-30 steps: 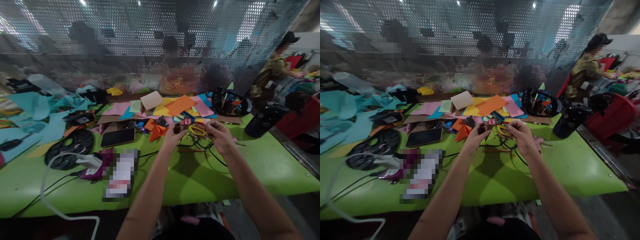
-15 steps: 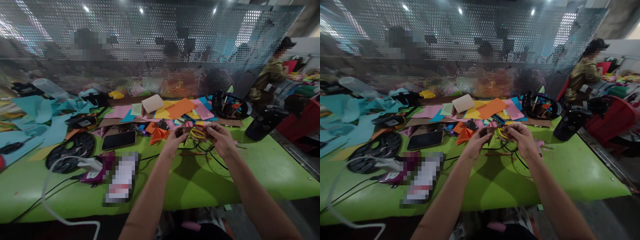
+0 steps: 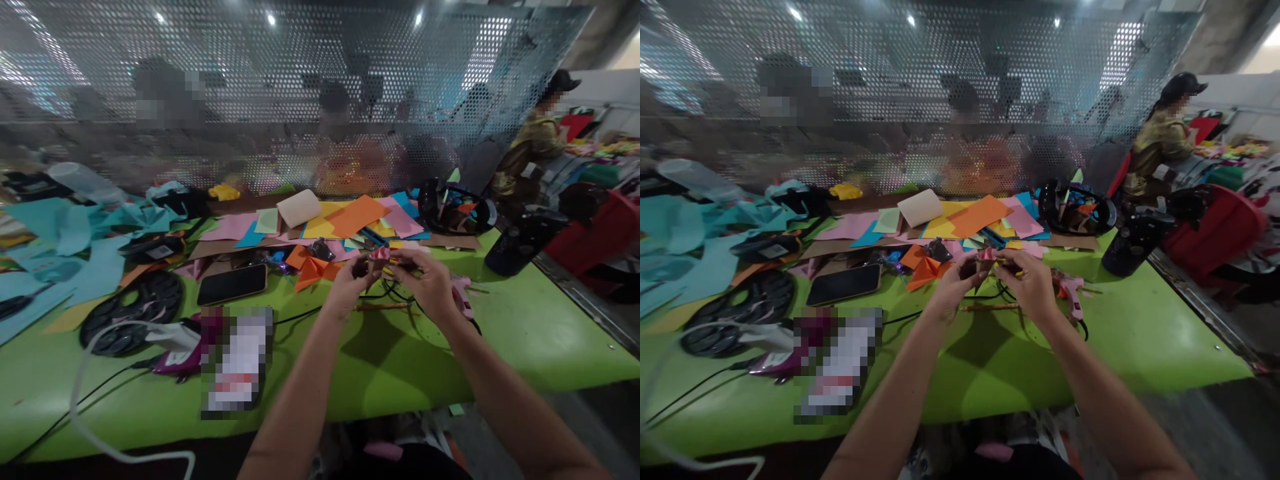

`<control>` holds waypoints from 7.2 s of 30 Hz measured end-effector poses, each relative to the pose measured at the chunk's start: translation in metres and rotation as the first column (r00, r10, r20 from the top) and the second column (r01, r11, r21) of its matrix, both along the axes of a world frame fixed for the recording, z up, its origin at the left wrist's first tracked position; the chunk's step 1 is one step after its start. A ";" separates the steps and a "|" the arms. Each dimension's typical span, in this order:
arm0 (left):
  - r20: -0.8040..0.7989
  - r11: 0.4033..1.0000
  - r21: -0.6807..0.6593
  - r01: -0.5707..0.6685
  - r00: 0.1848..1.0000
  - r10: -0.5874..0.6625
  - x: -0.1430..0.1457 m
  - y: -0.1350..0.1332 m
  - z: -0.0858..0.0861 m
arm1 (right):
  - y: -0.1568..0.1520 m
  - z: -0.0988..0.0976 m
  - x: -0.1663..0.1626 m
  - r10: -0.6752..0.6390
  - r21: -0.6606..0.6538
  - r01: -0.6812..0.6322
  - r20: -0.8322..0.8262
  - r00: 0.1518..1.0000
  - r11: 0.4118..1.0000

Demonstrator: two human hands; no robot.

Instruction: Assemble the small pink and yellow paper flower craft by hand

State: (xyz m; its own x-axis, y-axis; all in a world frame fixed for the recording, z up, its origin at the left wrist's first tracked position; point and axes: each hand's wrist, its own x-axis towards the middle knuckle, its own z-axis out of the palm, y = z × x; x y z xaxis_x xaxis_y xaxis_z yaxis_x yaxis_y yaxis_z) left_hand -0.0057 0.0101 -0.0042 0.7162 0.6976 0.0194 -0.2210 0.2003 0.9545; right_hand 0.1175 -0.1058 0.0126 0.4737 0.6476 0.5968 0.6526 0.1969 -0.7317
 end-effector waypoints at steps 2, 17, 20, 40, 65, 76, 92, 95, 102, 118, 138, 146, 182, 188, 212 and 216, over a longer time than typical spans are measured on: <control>-0.008 1.000 0.009 0.008 1.000 -0.008 0.000 -0.001 0.000 | 0.000 0.001 -0.001 -0.028 0.006 0.027 0.056 0.998 1.000; 0.023 0.969 -0.218 0.117 0.993 -0.114 -0.007 -0.003 0.007 | 0.001 0.000 0.012 -0.029 0.000 0.029 -0.054 0.998 1.000; 0.022 0.961 -0.233 0.150 0.989 -0.149 -0.007 -0.002 0.006 | 0.000 -0.001 0.012 -0.082 -0.018 0.084 0.103 0.991 0.996; 0.098 0.953 -0.301 0.035 0.995 -0.005 -0.007 0.007 0.002 | -0.008 0.012 0.008 0.263 -0.203 -0.253 0.020 0.965 0.946; 0.143 0.969 -0.231 0.082 0.988 -0.050 -0.008 0.002 0.004 | 0.006 -0.010 0.004 0.106 -0.195 -0.128 -0.118 0.987 0.973; 0.236 0.941 -0.320 0.113 0.971 -0.036 -0.012 0.010 0.006 | 0.000 0.000 0.010 0.184 -0.462 -0.162 0.005 0.983 0.872; 0.211 0.954 -0.280 0.106 0.976 -0.046 -0.006 0.009 -0.001 | 0.006 -0.016 0.017 0.158 -0.207 -0.232 -0.321 0.934 0.950; 0.200 0.956 -0.273 0.103 0.979 -0.048 -0.007 0.007 0.001 | 0.004 -0.009 0.014 0.127 -0.195 -0.199 -0.328 0.936 0.960; 0.130 0.971 -0.226 0.081 0.990 -0.053 -0.007 0.005 0.000 | 0.001 0.003 0.014 0.105 -0.165 -0.183 -0.397 0.912 0.969; 0.056 0.983 -0.167 0.071 0.996 -0.063 -0.007 0.004 0.001 | -0.001 0.009 0.013 0.095 -0.122 -0.160 -0.423 0.901 0.980; 0.060 0.984 -0.164 0.075 0.996 -0.066 -0.007 0.001 0.002 | -0.002 0.013 0.011 0.114 -0.089 -0.180 -0.495 0.862 0.980; 0.073 0.983 -0.163 0.088 0.994 -0.077 -0.007 0.002 0.001 | -0.002 0.009 0.013 0.104 -0.056 -0.160 -0.546 0.831 0.986; 0.028 0.983 -0.162 0.083 0.996 -0.079 -0.006 0.001 0.002 | -0.003 0.014 0.012 0.093 -0.141 -0.131 -0.247 0.964 0.981; 0.029 0.984 -0.159 0.078 0.997 -0.075 -0.005 0.001 0.002 | -0.004 0.014 0.010 0.096 -0.136 -0.122 -0.186 0.978 0.983; -0.031 0.996 -0.034 0.081 0.996 -0.082 -0.001 -0.002 0.000 | -0.002 0.006 0.006 0.081 -0.067 -0.105 -0.295 0.952 0.992; -0.057 0.991 -0.001 0.131 0.990 -0.131 0.001 -0.005 0.000 | -0.002 0.007 0.004 0.043 -0.076 -0.063 -0.245 0.969 0.995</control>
State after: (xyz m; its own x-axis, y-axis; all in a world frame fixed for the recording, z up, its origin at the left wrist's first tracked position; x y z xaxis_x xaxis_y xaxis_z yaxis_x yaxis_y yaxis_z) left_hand -0.0048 0.0055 -0.0046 0.8016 0.5975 -0.0223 -0.1384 0.2217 0.9653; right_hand 0.1211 -0.1082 0.0198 0.5613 0.7179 0.4118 0.4437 0.1590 -0.8820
